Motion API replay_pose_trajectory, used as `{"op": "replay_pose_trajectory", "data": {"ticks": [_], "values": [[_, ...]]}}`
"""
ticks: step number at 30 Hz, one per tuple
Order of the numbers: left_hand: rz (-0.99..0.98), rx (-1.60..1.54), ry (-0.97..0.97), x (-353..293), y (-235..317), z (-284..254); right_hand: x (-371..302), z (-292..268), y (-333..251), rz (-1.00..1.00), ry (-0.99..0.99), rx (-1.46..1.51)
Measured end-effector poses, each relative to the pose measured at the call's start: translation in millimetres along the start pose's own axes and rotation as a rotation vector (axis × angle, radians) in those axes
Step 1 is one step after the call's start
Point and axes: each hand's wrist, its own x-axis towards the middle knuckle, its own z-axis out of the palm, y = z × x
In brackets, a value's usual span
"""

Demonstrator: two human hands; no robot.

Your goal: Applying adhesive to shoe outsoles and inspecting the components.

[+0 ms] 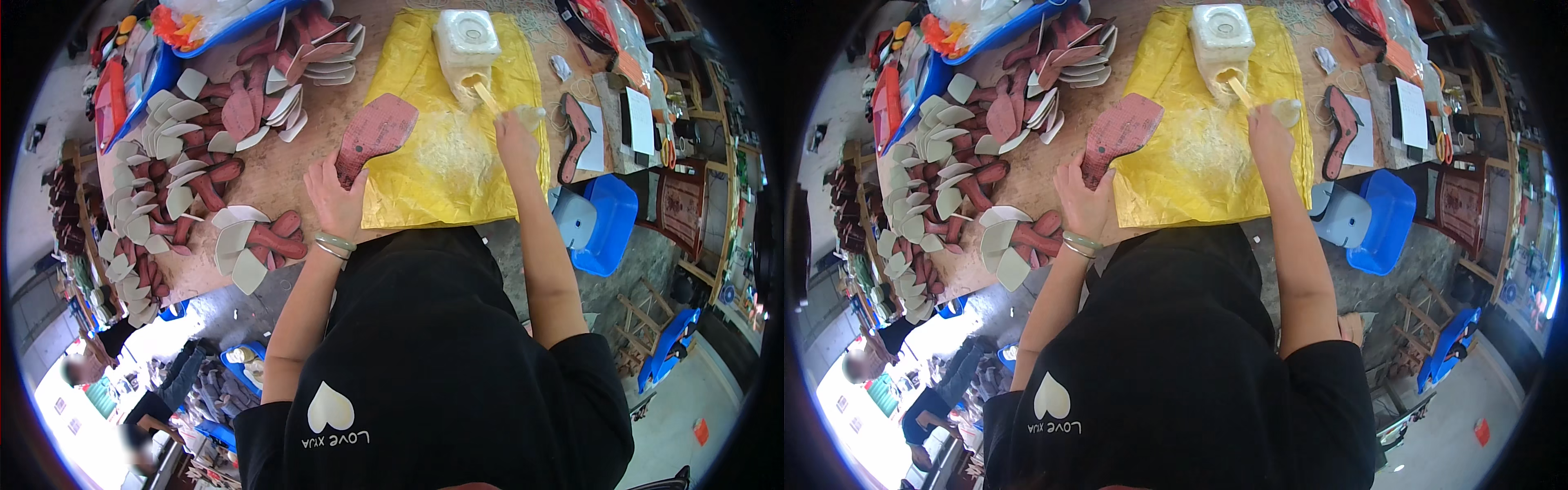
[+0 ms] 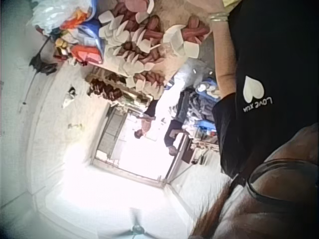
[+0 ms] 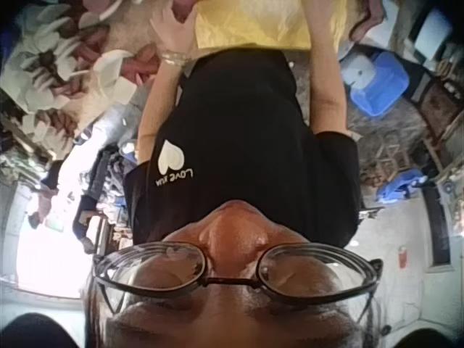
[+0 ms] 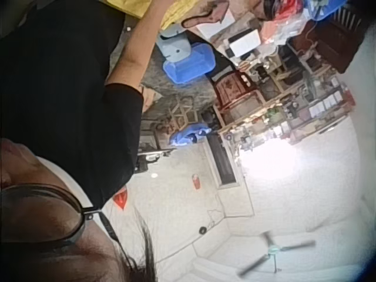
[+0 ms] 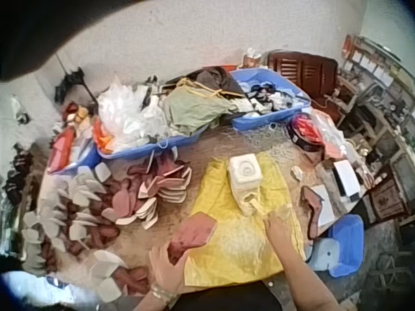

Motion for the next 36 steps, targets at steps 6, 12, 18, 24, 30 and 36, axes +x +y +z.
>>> {"op": "replay_pose_trajectory", "data": {"ticks": [6, 12, 18, 24, 30, 36], "values": [[-0.037, 0.014, 0.089, -0.4, -10.8, -4.8, -67.9, -37.6, -37.1, 0.002, -0.192, 0.449], [-0.029, -0.003, 0.079, -0.7, -18.2, -7.8, -89.6, -58.2, -102.1, -0.206, -0.284, 0.839], [0.052, -0.085, -0.007, -6.3, -36.9, -21.1, -60.5, -58.3, -80.1, -0.120, -0.267, 0.772], [0.153, -0.228, -0.158, 2.4, -40.2, -37.3, -13.8, -86.7, -82.5, -0.259, -0.375, 0.717], [0.317, -0.253, -0.366, 17.1, -30.3, -49.3, 27.6, -120.2, -138.4, -0.726, -0.591, 0.506], [0.114, -0.418, -0.315, 1.1, -33.7, -52.0, 35.0, -122.8, -164.5, -0.881, -0.703, 0.410]]}}
